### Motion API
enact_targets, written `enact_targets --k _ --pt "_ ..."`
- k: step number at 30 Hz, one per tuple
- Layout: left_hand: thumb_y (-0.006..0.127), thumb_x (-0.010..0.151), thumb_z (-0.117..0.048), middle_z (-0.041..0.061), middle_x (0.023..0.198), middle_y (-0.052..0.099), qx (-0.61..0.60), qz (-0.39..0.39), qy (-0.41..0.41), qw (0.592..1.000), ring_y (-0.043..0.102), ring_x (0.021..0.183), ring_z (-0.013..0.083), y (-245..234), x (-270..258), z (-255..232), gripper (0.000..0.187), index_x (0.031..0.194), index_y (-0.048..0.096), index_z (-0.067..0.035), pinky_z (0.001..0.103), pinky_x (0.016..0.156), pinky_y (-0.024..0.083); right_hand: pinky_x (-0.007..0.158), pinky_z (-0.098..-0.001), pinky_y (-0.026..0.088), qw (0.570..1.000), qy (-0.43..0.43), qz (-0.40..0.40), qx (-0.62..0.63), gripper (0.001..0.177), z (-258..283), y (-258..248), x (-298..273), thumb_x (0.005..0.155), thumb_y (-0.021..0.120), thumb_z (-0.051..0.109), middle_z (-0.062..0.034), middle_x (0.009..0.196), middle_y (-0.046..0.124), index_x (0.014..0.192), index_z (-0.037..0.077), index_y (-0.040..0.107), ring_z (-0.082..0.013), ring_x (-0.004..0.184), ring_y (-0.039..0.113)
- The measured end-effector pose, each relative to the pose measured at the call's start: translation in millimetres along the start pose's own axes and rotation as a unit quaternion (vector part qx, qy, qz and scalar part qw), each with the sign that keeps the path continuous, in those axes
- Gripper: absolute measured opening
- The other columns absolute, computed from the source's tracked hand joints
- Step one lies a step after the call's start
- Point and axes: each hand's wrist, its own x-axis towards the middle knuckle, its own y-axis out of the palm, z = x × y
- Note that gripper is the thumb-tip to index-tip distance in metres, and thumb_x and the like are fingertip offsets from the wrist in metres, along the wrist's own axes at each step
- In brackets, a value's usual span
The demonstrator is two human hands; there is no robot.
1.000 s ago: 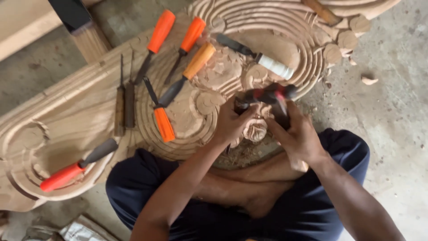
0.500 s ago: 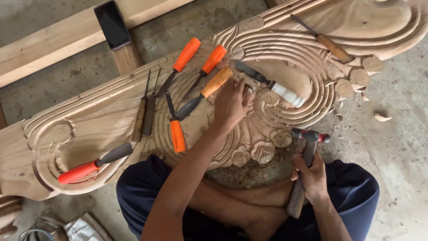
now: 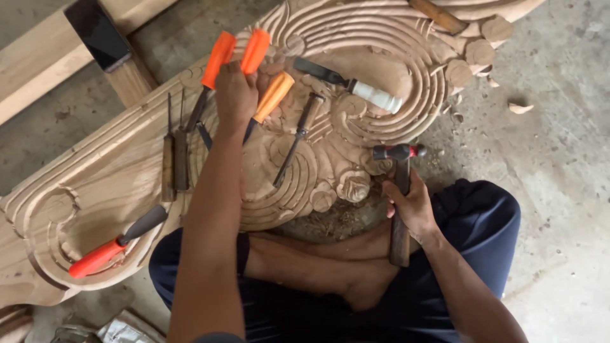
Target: The person marks a wooden board using a pen, then carves designs into the wood using various chisels and a hammer.
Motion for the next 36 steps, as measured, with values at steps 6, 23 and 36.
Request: enact_targets --k 6,23,36 --pt "0.052 0.104 -0.017 0.005 0.094 0.065 -0.468 0.071 -0.028 0.881 0.062 0.066 0.0125 -170.9 -69.3 -143.4 0.039 0.140 0.043 -0.005 0.028 0.056 0.053 0.042 -0.0250 0.047 1.000 -0.016 -0.017 0.006 0.021 -0.5 0.5 -0.3 0.095 0.065 0.005 -0.0022 0.073 0.056 0.112 0.002 0.053 -0.0082 0.052 0.053" --pt "0.070 0.097 0.000 0.001 0.074 0.056 -0.729 0.077 -0.106 0.671 0.053 0.059 0.0083 -73.7 -207.6 -149.7 0.013 0.094 0.057 -0.002 0.025 0.054 0.042 0.040 -0.0250 0.046 1.000 -0.020 -0.009 -0.001 0.022 -10.3 7.4 -13.7 0.095 0.067 0.008 -0.0032 0.074 0.055 0.111 0.004 0.052 -0.0102 0.047 0.053" --pt "0.076 0.095 -0.002 -0.003 0.068 0.058 -0.654 0.083 -0.022 0.752 0.056 0.059 0.0059 -64.3 -200.5 -157.2 0.021 0.081 0.060 -0.005 0.023 0.056 0.045 0.042 -0.0244 0.047 1.000 -0.016 -0.015 -0.011 0.023 -0.2 12.4 -24.3 0.095 0.067 0.006 -0.0023 0.074 0.055 0.113 0.004 0.053 -0.0091 0.050 0.053"
